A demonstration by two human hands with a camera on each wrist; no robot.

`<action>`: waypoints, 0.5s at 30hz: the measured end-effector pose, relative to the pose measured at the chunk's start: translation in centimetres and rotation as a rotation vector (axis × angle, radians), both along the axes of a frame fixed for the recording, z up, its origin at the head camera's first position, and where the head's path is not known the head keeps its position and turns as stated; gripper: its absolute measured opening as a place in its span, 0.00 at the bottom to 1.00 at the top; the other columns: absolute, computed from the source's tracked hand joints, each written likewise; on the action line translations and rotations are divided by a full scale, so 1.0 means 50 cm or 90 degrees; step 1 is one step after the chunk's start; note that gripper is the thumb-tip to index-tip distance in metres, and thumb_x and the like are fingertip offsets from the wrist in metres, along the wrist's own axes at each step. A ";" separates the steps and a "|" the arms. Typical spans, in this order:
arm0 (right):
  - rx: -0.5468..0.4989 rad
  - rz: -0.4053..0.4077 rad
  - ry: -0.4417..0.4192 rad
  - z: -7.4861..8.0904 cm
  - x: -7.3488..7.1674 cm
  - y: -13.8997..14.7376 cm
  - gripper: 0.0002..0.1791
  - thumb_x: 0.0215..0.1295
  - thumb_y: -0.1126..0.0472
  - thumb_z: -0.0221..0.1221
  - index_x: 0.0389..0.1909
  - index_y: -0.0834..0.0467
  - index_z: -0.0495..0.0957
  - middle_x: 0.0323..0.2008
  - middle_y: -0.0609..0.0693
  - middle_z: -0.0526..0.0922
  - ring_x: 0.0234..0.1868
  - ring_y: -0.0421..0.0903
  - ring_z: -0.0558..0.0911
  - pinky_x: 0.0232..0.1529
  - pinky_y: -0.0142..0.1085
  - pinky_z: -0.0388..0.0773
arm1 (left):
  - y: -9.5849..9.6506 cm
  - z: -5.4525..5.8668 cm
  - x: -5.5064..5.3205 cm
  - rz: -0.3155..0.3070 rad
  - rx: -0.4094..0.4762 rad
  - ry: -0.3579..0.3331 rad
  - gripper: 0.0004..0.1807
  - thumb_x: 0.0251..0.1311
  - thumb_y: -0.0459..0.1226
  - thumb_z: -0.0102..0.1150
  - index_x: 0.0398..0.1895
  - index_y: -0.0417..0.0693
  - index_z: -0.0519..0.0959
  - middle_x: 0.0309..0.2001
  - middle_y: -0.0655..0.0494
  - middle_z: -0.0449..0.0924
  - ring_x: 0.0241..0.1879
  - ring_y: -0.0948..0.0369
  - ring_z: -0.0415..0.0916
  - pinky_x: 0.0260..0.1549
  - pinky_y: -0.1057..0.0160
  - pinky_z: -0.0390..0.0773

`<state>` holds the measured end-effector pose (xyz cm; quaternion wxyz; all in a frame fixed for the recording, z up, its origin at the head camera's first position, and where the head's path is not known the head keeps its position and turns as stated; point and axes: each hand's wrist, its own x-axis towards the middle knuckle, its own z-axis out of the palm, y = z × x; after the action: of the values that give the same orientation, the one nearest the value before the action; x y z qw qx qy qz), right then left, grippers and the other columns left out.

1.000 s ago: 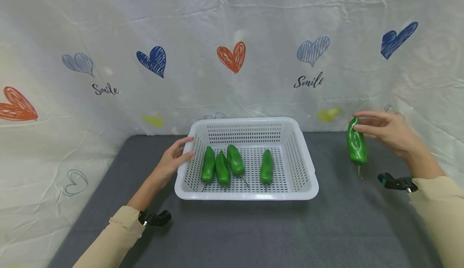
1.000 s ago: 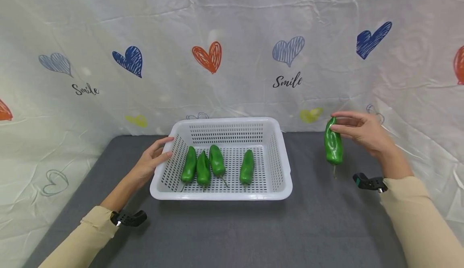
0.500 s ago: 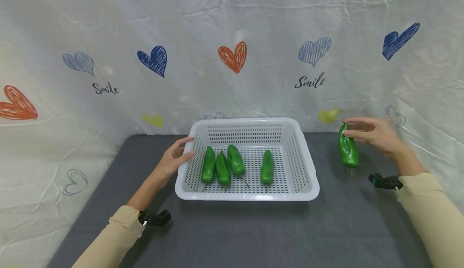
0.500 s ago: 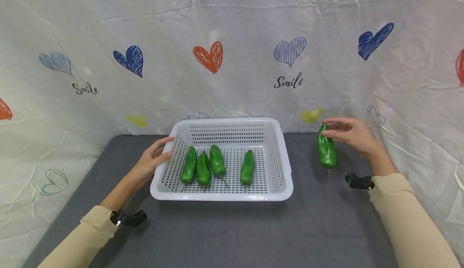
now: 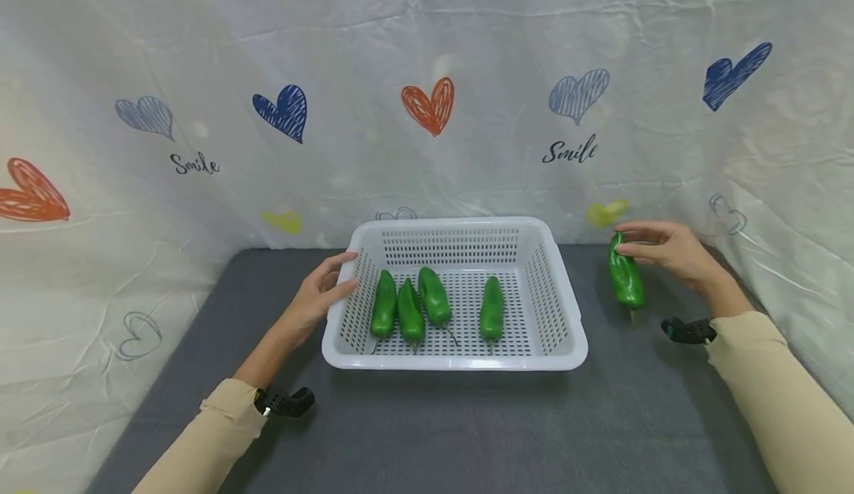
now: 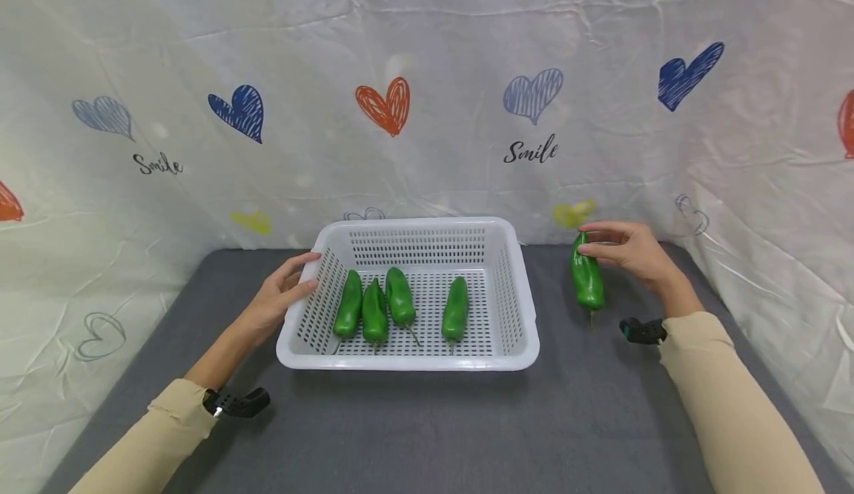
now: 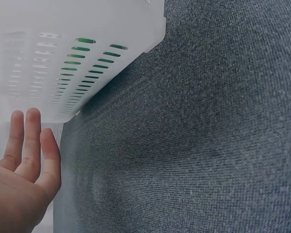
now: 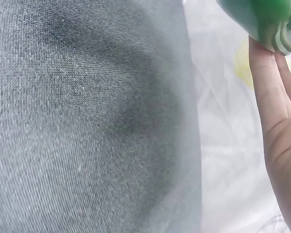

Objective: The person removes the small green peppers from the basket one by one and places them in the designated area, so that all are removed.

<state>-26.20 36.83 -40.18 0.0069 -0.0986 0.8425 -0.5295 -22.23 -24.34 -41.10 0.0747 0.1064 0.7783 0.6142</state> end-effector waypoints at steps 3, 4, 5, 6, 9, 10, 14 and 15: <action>-0.001 -0.002 -0.002 -0.008 -0.008 -0.004 0.27 0.66 0.62 0.69 0.64 0.66 0.77 0.54 0.45 0.81 0.49 0.35 0.80 0.43 0.33 0.81 | -0.001 -0.001 0.000 0.000 -0.002 0.000 0.32 0.72 0.41 0.61 0.77 0.53 0.62 0.64 0.35 0.68 0.51 0.43 0.78 0.39 0.49 0.83; 0.001 -0.004 -0.003 -0.010 -0.011 -0.007 0.27 0.66 0.62 0.70 0.63 0.66 0.77 0.54 0.46 0.81 0.49 0.34 0.80 0.43 0.34 0.82 | -0.001 -0.001 0.000 -0.001 -0.003 0.000 0.32 0.72 0.41 0.61 0.77 0.53 0.62 0.64 0.35 0.68 0.51 0.43 0.78 0.39 0.49 0.83; 0.005 -0.005 -0.004 -0.012 -0.014 -0.010 0.27 0.66 0.61 0.70 0.63 0.66 0.77 0.54 0.48 0.81 0.49 0.35 0.81 0.43 0.35 0.82 | -0.001 -0.001 0.000 0.000 -0.003 0.001 0.32 0.72 0.41 0.61 0.77 0.53 0.62 0.64 0.35 0.68 0.51 0.43 0.78 0.39 0.49 0.83; 0.006 -0.007 -0.006 -0.014 -0.016 -0.013 0.27 0.65 0.61 0.70 0.63 0.66 0.77 0.54 0.48 0.82 0.48 0.35 0.81 0.42 0.35 0.82 | -0.002 -0.001 0.000 0.000 -0.004 0.001 0.32 0.72 0.41 0.61 0.77 0.53 0.62 0.64 0.35 0.68 0.51 0.43 0.78 0.39 0.48 0.83; 0.012 0.001 -0.013 -0.019 -0.022 -0.024 0.28 0.66 0.59 0.70 0.63 0.67 0.77 0.53 0.50 0.82 0.49 0.35 0.80 0.42 0.36 0.82 | -0.002 -0.001 0.000 0.000 -0.004 0.003 0.32 0.73 0.41 0.60 0.77 0.53 0.62 0.64 0.35 0.68 0.51 0.42 0.78 0.39 0.48 0.83; 0.016 0.004 -0.015 -0.020 -0.023 -0.027 0.29 0.66 0.58 0.70 0.63 0.67 0.76 0.53 0.50 0.81 0.49 0.36 0.80 0.42 0.35 0.82 | -0.002 -0.001 0.001 0.000 -0.005 0.004 0.32 0.73 0.41 0.60 0.77 0.53 0.62 0.64 0.35 0.68 0.51 0.42 0.78 0.39 0.48 0.83; 0.018 0.006 -0.031 -0.026 -0.028 -0.039 0.30 0.66 0.56 0.70 0.63 0.68 0.76 0.54 0.54 0.81 0.48 0.37 0.80 0.42 0.35 0.81 | -0.001 -0.001 0.001 -0.001 -0.006 0.004 0.32 0.73 0.40 0.60 0.77 0.53 0.62 0.64 0.34 0.68 0.51 0.42 0.79 0.39 0.48 0.83; 0.023 0.007 -0.034 -0.028 -0.029 -0.041 0.31 0.66 0.55 0.70 0.64 0.68 0.75 0.55 0.56 0.81 0.48 0.37 0.80 0.43 0.35 0.81 | 0.000 -0.001 0.001 -0.001 -0.006 0.004 0.32 0.73 0.40 0.60 0.77 0.53 0.62 0.64 0.34 0.68 0.51 0.42 0.79 0.39 0.48 0.84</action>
<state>-27.65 34.76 -41.59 0.0339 -0.0891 0.8510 -0.5164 -22.20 -24.36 -41.16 0.0733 0.1081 0.7814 0.6102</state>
